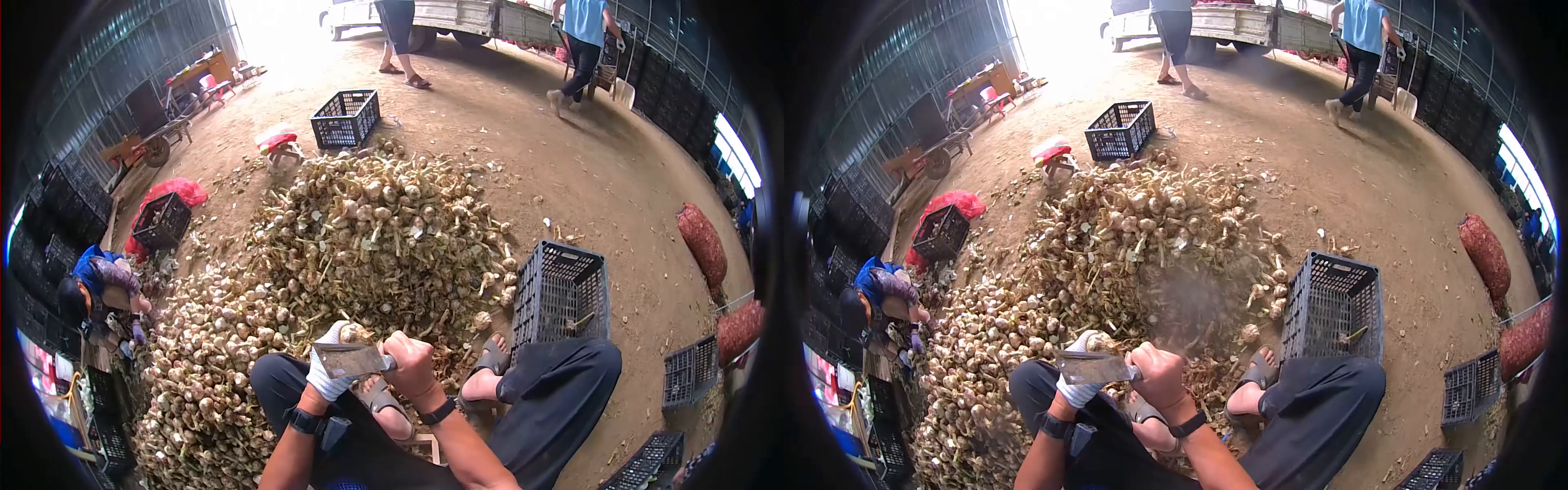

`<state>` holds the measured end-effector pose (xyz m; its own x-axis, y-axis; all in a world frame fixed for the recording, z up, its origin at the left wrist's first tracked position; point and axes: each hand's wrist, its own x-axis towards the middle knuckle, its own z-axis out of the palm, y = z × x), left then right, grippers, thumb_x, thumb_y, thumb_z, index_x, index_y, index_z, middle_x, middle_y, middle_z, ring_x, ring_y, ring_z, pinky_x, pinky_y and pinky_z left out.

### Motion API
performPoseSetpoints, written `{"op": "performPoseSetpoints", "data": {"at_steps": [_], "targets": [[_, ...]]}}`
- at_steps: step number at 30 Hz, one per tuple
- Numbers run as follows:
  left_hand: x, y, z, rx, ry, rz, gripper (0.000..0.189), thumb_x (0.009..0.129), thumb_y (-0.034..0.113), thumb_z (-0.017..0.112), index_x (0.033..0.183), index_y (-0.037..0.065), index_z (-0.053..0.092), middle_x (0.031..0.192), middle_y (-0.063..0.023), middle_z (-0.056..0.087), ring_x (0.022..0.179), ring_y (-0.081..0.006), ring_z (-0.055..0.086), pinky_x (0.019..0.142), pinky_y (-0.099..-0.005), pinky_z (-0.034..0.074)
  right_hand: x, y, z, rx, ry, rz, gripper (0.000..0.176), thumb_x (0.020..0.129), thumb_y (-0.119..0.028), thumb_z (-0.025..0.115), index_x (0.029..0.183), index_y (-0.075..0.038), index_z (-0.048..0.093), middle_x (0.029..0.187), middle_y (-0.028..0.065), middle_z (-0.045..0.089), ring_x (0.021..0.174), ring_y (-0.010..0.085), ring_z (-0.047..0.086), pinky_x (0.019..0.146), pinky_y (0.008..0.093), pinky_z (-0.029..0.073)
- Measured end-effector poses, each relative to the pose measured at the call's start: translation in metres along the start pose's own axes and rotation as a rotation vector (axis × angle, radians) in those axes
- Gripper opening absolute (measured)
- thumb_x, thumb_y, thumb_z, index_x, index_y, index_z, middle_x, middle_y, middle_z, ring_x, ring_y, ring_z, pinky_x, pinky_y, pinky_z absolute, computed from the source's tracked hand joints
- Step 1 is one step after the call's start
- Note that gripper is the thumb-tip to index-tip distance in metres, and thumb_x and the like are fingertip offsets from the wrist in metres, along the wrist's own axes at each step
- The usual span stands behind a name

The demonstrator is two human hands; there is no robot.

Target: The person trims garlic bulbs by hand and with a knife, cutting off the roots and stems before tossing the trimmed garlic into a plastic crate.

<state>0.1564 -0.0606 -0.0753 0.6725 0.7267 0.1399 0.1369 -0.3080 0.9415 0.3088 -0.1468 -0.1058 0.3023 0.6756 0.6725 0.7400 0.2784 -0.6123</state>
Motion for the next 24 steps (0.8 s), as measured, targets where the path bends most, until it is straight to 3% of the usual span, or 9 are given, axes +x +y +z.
{"op": "performPoseSetpoints", "data": {"at_steps": [3,5,7,10,13,15,19,22,24], "targets": [[-0.002,0.023,0.006,-0.108,0.015,-0.105,0.054,0.073,0.016,0.082,0.118,0.003,0.055,0.101,-0.0058,0.065,0.090,-0.0146,0.062,0.084,-0.0314,0.053,-0.010,0.017,0.004,-0.026,0.046,0.071,0.021,0.079,-0.013,0.071,0.069,-0.005,0.054,0.068,0.0131,0.054,0.057,0.0344,0.058,0.050,0.0402,0.044],[-0.001,0.035,0.008,0.205,0.006,-0.026,0.054,0.070,0.016,0.082,0.116,0.000,0.059,0.098,-0.0060,0.070,0.086,-0.0134,0.066,0.081,-0.0303,0.055,-0.030,0.058,0.014,-0.132,0.061,0.190,0.020,0.080,-0.015,0.070,0.070,-0.005,0.056,0.069,0.0150,0.058,0.060,0.0380,0.059,0.052,0.0434,0.046],[0.002,0.031,0.017,0.199,0.045,0.219,0.053,0.070,0.016,0.080,0.115,-0.002,0.061,0.094,-0.0067,0.069,0.084,-0.0122,0.064,0.081,-0.0306,0.054,-0.068,0.097,0.012,-0.267,0.134,0.403,0.019,0.082,-0.015,0.068,0.070,-0.006,0.057,0.066,0.0156,0.058,0.057,0.0323,0.059,0.052,0.0409,0.045],[0.004,0.048,0.021,0.016,0.017,-0.119,0.059,0.072,0.018,0.082,0.121,-0.004,0.057,0.115,-0.0127,0.068,0.107,-0.0157,0.062,0.099,-0.0305,0.047,-0.094,0.110,0.019,-0.092,0.388,0.762,0.021,0.083,-0.013,0.068,0.069,-0.004,0.055,0.057,0.0071,0.053,0.051,0.0107,0.049,0.049,0.0354,0.039],[0.010,0.033,0.030,-0.127,0.054,-0.027,0.064,0.073,0.019,0.083,0.125,-0.005,0.054,0.121,-0.0108,0.065,0.110,-0.0173,0.061,0.100,-0.0308,0.046,-0.086,0.105,0.042,0.316,0.401,0.902,0.028,0.088,-0.015,0.070,0.066,-0.006,0.054,0.060,-0.0033,0.054,0.050,0.0057,0.047,0.045,0.0281,0.048],[0.014,0.027,0.032,-0.159,0.060,-0.021,0.062,0.076,0.020,0.081,0.126,-0.003,0.053,0.119,-0.0070,0.064,0.105,-0.0154,0.061,0.095,-0.0297,0.049,-0.068,0.066,0.043,0.850,0.361,1.015,0.011,0.094,-0.013,0.065,0.088,-0.004,0.065,0.073,0.0006,0.064,0.049,0.0069,0.055,0.040,0.0245,0.048],[0.018,0.044,0.032,-0.710,-0.042,-0.085,0.046,0.083,0.015,0.074,0.121,0.004,0.052,0.107,-0.0058,0.065,0.096,-0.0147,0.064,0.086,-0.0294,0.053,-0.036,0.009,0.022,1.626,0.120,1.002,0.018,0.094,-0.023,0.070,0.096,-0.006,0.064,0.074,0.0020,0.063,0.050,0.0099,0.057,0.054,0.0307,0.058],[0.019,0.048,0.029,-0.740,0.020,-0.031,0.045,0.084,0.016,0.075,0.122,0.004,0.052,0.111,-0.0092,0.064,0.099,-0.0182,0.065,0.086,-0.0315,0.054,-0.012,-0.010,0.006,1.610,0.181,1.193,0.015,0.093,-0.021,0.070,0.089,-0.009,0.062,0.071,-0.0003,0.060,0.051,0.0090,0.055,0.057,0.0316,0.059],[0.016,0.061,0.026,-0.743,0.090,0.028,0.051,0.085,0.012,0.071,0.130,0.003,0.049,0.120,-0.0129,0.061,0.105,-0.0202,0.064,0.092,-0.0343,0.054,-0.014,0.006,0.001,1.592,0.166,1.101,0.013,0.093,-0.017,0.069,0.087,-0.010,0.060,0.074,-0.0002,0.061,0.051,0.0097,0.055,0.060,0.0352,0.060]]}}
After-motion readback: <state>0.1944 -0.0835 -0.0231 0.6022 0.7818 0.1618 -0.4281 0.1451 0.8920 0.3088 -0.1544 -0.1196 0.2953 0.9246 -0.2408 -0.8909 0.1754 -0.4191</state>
